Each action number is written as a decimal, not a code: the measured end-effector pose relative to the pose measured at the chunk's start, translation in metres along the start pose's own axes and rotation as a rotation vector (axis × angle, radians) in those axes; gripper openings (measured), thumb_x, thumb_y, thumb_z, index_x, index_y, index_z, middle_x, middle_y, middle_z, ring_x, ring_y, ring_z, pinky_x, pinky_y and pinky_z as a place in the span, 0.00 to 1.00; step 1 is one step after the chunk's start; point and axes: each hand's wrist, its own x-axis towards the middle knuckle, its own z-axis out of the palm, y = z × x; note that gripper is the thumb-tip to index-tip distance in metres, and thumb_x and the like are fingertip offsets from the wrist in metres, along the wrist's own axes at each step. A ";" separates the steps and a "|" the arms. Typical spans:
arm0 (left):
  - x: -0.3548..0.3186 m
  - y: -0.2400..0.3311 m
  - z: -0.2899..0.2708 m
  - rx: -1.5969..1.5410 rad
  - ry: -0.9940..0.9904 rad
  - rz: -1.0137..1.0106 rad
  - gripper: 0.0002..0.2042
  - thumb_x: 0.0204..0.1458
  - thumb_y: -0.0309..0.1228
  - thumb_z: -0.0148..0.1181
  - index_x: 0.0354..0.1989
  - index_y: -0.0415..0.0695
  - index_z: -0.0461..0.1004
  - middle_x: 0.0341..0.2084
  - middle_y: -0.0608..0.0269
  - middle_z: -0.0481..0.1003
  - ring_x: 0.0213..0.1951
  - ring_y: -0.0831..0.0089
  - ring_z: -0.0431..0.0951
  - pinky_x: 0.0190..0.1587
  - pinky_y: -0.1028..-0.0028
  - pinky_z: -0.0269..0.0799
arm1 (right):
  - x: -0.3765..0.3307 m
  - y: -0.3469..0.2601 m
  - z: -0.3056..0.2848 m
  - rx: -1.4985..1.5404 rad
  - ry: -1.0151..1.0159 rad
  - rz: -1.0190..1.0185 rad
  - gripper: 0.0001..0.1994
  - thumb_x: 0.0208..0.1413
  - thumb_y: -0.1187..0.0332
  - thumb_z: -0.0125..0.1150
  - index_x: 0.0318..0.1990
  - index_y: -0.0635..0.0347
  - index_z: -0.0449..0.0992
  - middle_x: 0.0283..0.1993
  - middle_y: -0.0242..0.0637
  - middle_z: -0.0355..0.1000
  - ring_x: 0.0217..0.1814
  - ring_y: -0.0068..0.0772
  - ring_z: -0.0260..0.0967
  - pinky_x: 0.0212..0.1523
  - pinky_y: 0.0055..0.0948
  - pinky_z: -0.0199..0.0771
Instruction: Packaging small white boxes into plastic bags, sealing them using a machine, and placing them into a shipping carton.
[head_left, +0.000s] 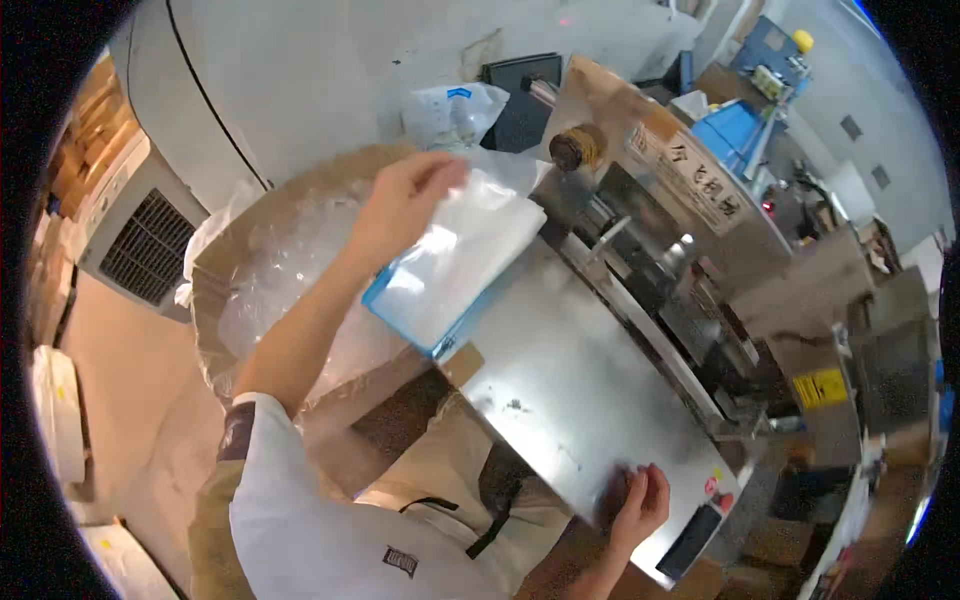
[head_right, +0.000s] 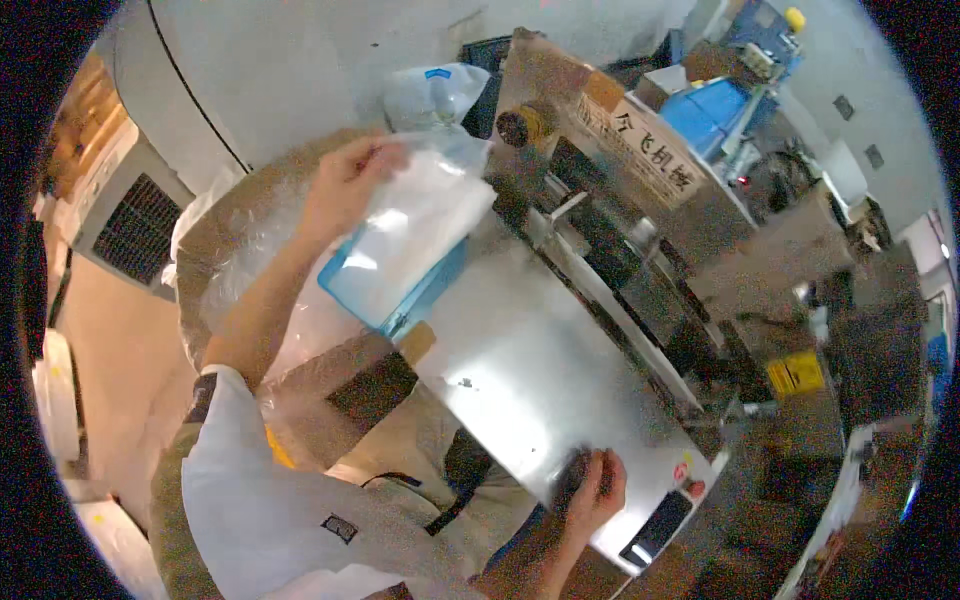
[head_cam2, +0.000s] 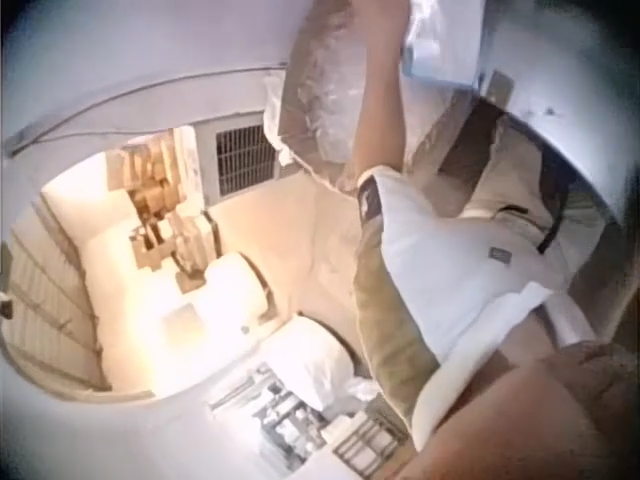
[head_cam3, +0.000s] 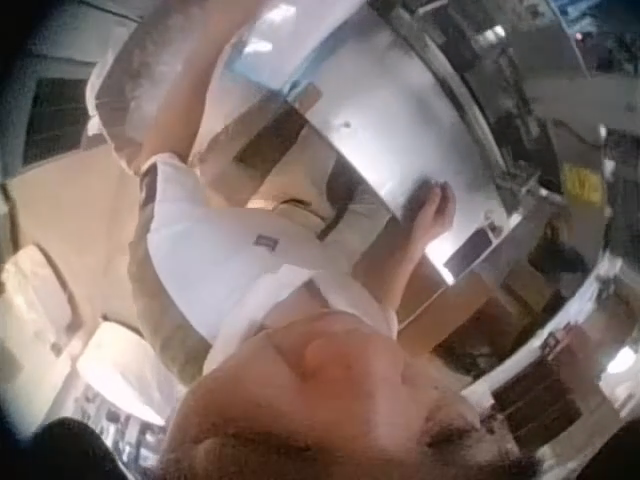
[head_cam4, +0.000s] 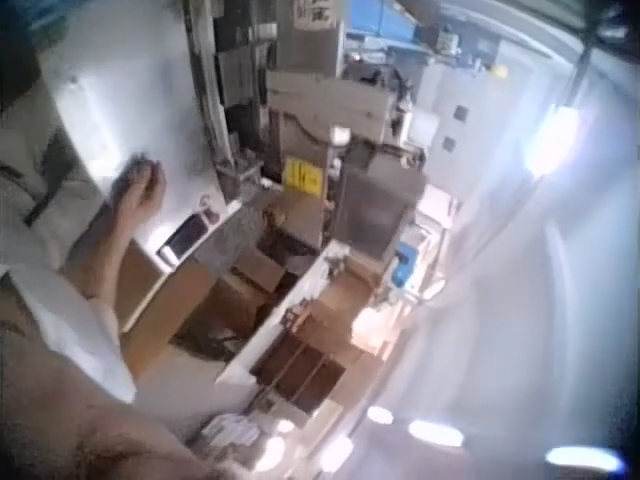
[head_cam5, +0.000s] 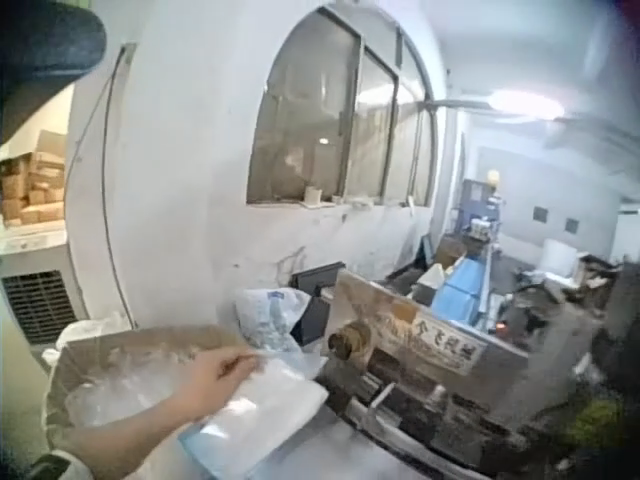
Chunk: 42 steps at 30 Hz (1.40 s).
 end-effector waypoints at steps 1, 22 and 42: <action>-0.012 0.012 -0.001 -0.162 -0.049 -0.002 0.14 0.60 0.34 0.56 0.47 0.36 0.76 0.33 0.58 0.80 0.36 0.76 0.78 0.41 0.74 0.73 | -0.016 -0.026 0.002 0.047 -0.005 -0.029 0.12 0.61 0.73 0.57 0.50 0.68 0.74 0.44 0.37 0.74 0.45 0.26 0.71 0.46 0.25 0.74; -0.269 0.137 0.025 -0.578 -0.973 -0.543 0.11 0.57 0.31 0.61 0.41 0.36 0.74 0.25 0.65 0.79 0.30 0.75 0.79 0.34 0.75 0.75 | -0.113 -0.151 -0.046 -0.228 -0.161 -0.692 0.04 0.48 0.76 0.67 0.31 0.64 0.78 0.36 0.39 0.76 0.36 0.34 0.75 0.33 0.27 0.74; -0.206 0.117 0.092 0.108 -1.454 0.564 0.15 0.54 0.40 0.61 0.46 0.46 0.78 0.35 0.54 0.79 0.32 0.54 0.79 0.36 0.60 0.73 | -0.072 -0.114 -0.043 -0.325 -0.536 -0.622 0.05 0.49 0.73 0.66 0.30 0.62 0.75 0.32 0.42 0.74 0.42 0.47 0.72 0.43 0.39 0.72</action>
